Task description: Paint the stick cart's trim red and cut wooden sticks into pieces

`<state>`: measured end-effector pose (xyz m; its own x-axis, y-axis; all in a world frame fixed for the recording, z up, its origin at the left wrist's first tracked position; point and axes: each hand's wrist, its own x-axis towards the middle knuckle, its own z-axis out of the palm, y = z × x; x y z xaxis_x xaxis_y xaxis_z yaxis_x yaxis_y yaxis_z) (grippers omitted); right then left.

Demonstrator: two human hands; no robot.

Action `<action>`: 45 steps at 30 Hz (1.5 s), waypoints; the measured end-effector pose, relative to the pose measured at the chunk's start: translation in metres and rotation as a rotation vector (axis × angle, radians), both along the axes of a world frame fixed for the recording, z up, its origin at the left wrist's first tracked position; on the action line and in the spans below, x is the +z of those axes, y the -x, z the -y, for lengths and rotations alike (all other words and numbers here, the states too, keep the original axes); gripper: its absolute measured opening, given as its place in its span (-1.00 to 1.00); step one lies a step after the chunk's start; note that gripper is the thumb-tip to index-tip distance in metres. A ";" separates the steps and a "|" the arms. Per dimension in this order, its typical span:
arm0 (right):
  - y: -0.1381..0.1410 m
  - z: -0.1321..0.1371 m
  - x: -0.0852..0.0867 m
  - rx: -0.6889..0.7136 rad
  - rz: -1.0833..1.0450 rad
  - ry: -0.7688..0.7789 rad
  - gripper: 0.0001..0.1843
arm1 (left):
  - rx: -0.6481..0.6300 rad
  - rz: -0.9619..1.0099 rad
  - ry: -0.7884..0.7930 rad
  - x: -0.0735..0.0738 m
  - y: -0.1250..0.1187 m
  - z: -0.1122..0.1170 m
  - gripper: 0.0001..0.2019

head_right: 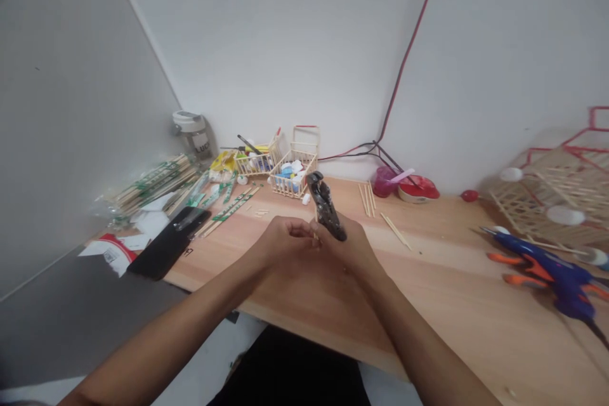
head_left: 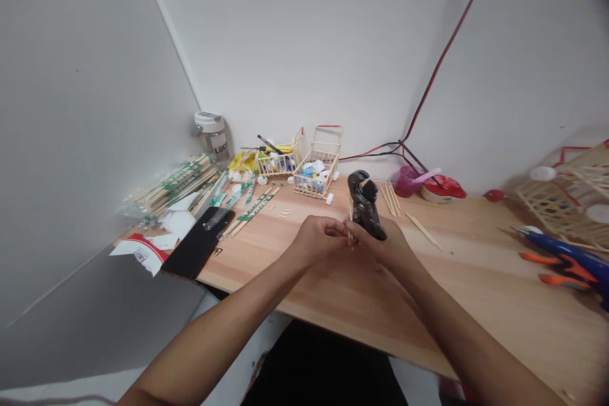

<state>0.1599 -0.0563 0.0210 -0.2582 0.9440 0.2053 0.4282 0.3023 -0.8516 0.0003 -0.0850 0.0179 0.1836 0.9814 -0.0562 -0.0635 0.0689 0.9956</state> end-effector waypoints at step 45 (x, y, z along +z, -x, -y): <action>0.000 0.002 0.009 -0.092 -0.256 0.221 -0.58 | 0.037 -0.308 -0.230 -0.002 -0.006 0.017 -0.87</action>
<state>0.1597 -0.0582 0.0305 -0.1368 0.9898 0.0409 0.2092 0.0692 -0.9754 0.0059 -0.1018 0.0159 0.1567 0.9804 0.1192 0.2426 -0.1551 0.9576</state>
